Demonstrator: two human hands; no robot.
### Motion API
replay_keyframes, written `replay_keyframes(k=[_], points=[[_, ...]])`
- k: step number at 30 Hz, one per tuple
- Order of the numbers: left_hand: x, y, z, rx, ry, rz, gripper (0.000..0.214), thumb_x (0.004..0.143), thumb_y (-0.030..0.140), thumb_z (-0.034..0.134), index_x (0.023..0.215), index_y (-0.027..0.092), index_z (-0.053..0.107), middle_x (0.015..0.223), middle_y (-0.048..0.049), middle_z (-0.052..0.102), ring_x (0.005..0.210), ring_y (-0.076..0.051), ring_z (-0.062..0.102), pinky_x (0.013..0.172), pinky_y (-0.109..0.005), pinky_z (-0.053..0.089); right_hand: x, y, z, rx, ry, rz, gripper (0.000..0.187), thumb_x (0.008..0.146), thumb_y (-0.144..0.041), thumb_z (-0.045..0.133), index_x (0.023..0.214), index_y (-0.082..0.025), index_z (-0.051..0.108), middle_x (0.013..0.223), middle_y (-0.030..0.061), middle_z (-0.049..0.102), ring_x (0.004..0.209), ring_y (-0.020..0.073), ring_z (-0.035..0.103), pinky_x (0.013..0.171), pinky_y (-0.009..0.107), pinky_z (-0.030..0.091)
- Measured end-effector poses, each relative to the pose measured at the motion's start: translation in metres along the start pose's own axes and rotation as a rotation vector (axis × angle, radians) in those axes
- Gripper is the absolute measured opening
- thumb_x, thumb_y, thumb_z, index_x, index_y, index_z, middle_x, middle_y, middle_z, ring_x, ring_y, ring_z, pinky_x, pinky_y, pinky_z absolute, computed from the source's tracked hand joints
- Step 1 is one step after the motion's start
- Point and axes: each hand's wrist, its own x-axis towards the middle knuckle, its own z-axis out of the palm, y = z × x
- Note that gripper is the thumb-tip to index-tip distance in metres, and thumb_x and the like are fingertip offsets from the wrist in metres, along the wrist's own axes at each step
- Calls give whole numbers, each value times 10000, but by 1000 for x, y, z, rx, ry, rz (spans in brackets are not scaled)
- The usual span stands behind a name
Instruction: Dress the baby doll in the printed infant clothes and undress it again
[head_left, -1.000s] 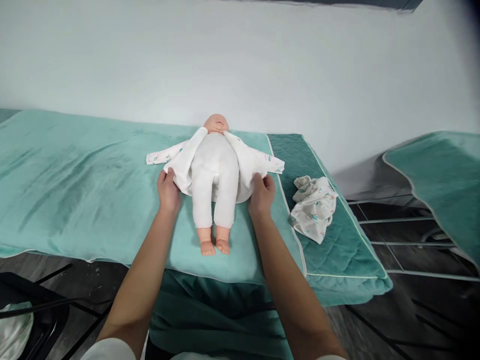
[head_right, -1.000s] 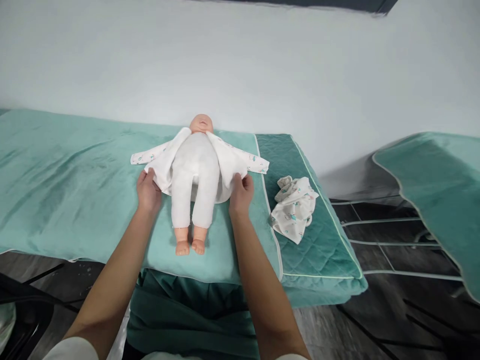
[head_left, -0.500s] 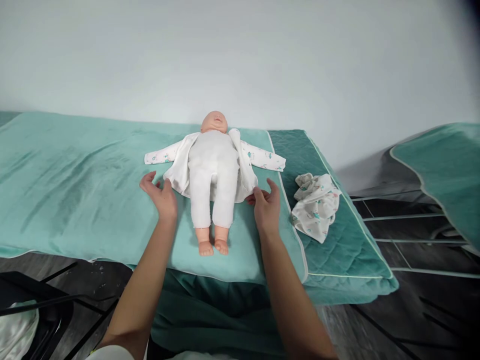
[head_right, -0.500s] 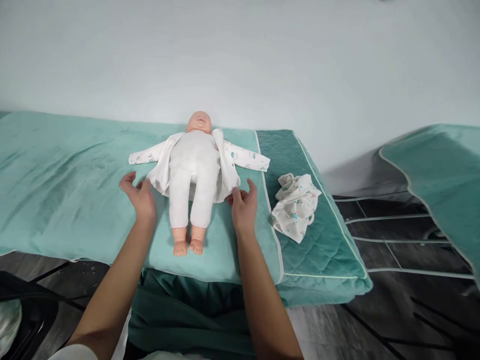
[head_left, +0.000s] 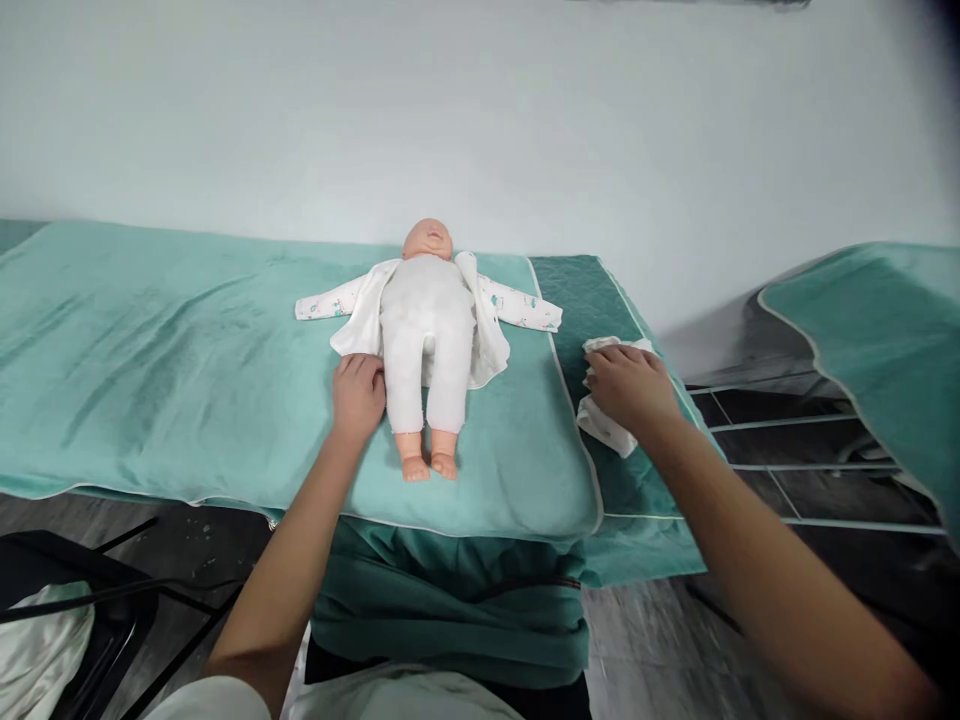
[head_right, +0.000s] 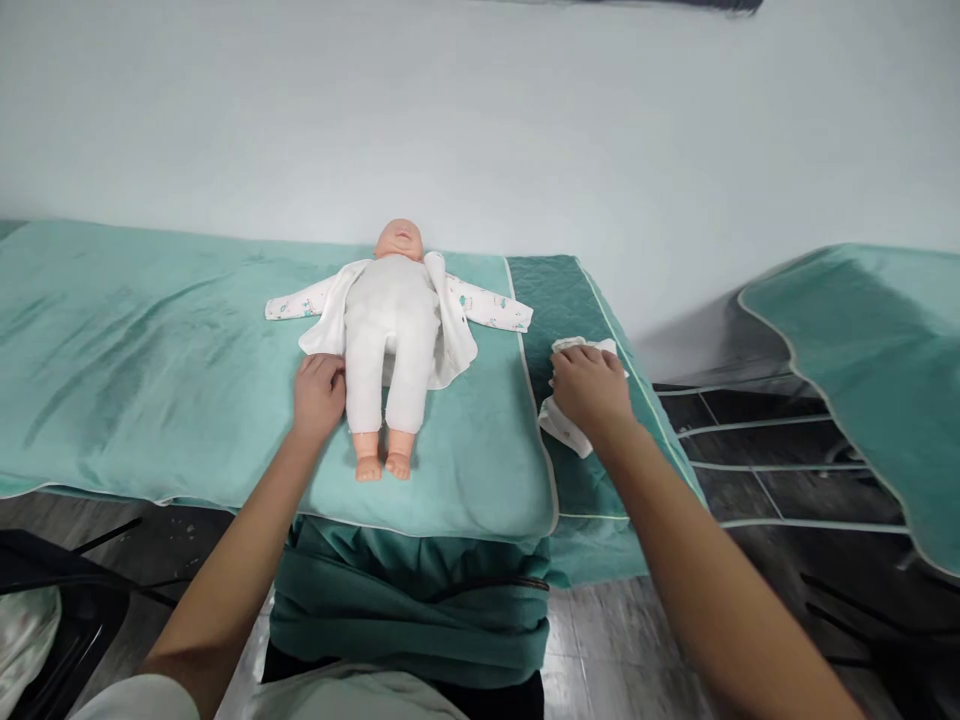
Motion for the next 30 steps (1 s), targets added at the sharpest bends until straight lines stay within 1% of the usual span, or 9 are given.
replay_keyframes(k=[3, 7, 12, 15, 18, 20, 25, 27, 30], points=[[-5, 4, -4, 97, -64, 18, 233, 910, 111, 484, 890, 200, 698, 1037, -112, 741, 1117, -324, 587, 931, -472, 463, 9, 27, -7, -75, -206, -79, 228, 920, -240, 574, 1103, -187, 699, 1264, 186, 695, 1194, 372, 586, 901, 467, 453], [-7, 9, -9, 139, -94, 19, 229, 904, 108, 498, 885, 206, 704, 1021, -109, 745, 1121, -330, 592, 893, -466, 455, 19, 41, -22, -97, -379, -151, 180, 825, -238, 694, 1002, -207, 692, 1178, 174, 694, 1068, 338, 592, 793, 417, 397], [-7, 3, -14, -35, -66, -34, 250, 885, 91, 479, 909, 210, 698, 967, -71, 759, 1037, -286, 621, 894, -429, 473, 25, 41, -45, -95, -465, -212, 70, 811, -180, 690, 800, -205, 624, 939, 132, 689, 794, 231, 560, 756, 418, 334], [-9, -1, -21, -176, -16, -52, 263, 880, 99, 483, 988, 201, 700, 1001, -68, 761, 1011, -258, 641, 943, -422, 486, 25, 31, -70, 74, -457, -162, 168, 885, -329, 656, 795, -218, 567, 828, 84, 648, 680, 184, 501, 686, 371, 324], [-8, 13, -34, -369, -11, -79, 214, 912, 166, 510, 1013, 205, 695, 1044, -67, 753, 1021, -230, 662, 971, -402, 504, 24, 6, -110, 391, -467, -140, 364, 897, -582, 629, 839, -228, 566, 743, 27, 611, 670, 182, 512, 646, 330, 339], [-3, 36, -48, -575, -69, -101, 177, 938, 238, 551, 1049, 219, 688, 1085, -54, 751, 1031, -204, 680, 975, -373, 520, 23, -20, -140, 564, -423, -146, 453, 878, -690, 615, 914, -239, 621, 755, 11, 621, 678, 180, 522, 642, 319, 354], [20, 112, -99, -1045, -265, 30, 357, 893, 376, 733, 1216, 251, 648, 1276, -66, 700, 1236, -247, 646, 1022, -388, 528, 32, -103, -204, 984, -115, -312, 460, 766, -687, 762, 849, -245, 661, 736, -13, 596, 674, 160, 498, 608, 294, 359], [28, 132, -121, -1118, -205, 37, 415, 810, 363, 830, 1166, 245, 652, 1244, -49, 684, 1271, -284, 626, 1022, -396, 531, 36, -133, -224, 1164, -43, -414, 458, 768, -665, 791, 849, -234, 657, 738, -20, 584, 682, 147, 496, 600, 283, 369], [35, 140, -152, -1146, -38, -50, 385, 751, 315, 881, 1033, 215, 639, 1082, -20, 662, 1220, -291, 636, 961, -371, 544, 36, -161, -249, 1318, 49, -519, 446, 770, -613, 837, 843, -216, 646, 735, -30, 559, 688, 122, 494, 585, 259, 368]])
